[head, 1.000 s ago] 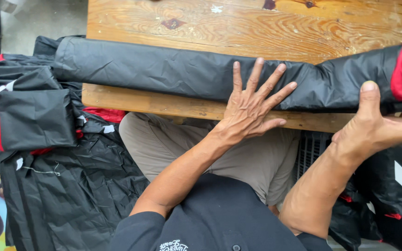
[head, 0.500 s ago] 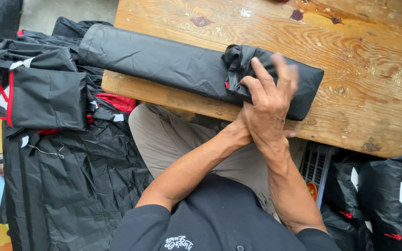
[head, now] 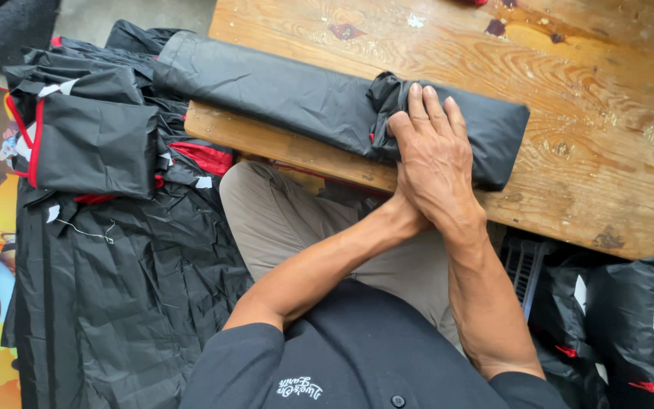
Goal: The person folds a large black fabric item on a wooden table, smoothing it with a brush and rolling it tightly. They then fold the roll into a compact bundle and place it inside a small black drawstring bag.
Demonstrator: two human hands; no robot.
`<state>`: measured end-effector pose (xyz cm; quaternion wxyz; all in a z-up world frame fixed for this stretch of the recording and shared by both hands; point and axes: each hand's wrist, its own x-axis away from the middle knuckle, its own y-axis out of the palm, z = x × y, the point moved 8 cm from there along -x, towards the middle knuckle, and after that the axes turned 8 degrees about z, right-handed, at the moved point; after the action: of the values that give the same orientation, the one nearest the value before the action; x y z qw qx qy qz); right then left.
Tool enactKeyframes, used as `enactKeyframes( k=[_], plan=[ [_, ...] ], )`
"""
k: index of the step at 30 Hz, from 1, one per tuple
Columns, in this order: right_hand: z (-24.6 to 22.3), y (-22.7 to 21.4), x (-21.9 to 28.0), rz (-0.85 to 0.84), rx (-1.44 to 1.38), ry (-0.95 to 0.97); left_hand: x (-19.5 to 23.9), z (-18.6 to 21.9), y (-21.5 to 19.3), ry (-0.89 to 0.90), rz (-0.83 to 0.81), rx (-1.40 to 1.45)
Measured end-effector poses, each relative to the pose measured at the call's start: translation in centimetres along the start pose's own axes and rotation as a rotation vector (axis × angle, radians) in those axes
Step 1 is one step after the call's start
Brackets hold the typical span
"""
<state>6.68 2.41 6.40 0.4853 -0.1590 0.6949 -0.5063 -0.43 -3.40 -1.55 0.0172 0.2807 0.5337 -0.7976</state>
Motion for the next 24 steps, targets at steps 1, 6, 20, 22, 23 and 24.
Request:
enactKeyframes(
  k=[1,6,20,22,23,24],
  plan=[
    [0.2,0.4,0.2,-0.062,-0.02,0.034,0.2,0.0,-0.2,-0.003,0.0,0.006],
    [1.7,1.3,0.6,-0.091,-0.116,0.127,-0.8,-1.8,-3.8,0.005,-0.013,0.027],
    [-1.9,0.5,0.8,0.162,0.079,0.104,0.5,-13.2,-11.2,-0.485,0.425,0.577],
    [-1.6,0.9,1.3,0.131,0.049,0.116,0.5,-14.1,-11.3,-0.539,0.403,0.63],
    [-1.6,1.4,1.3,0.101,0.004,0.115,0.7,-14.9,-11.3,-0.606,0.389,0.67],
    [-1.7,0.8,0.8,0.104,0.003,0.117,-0.7,-14.6,-11.5,-0.604,0.387,0.668]
  ],
)
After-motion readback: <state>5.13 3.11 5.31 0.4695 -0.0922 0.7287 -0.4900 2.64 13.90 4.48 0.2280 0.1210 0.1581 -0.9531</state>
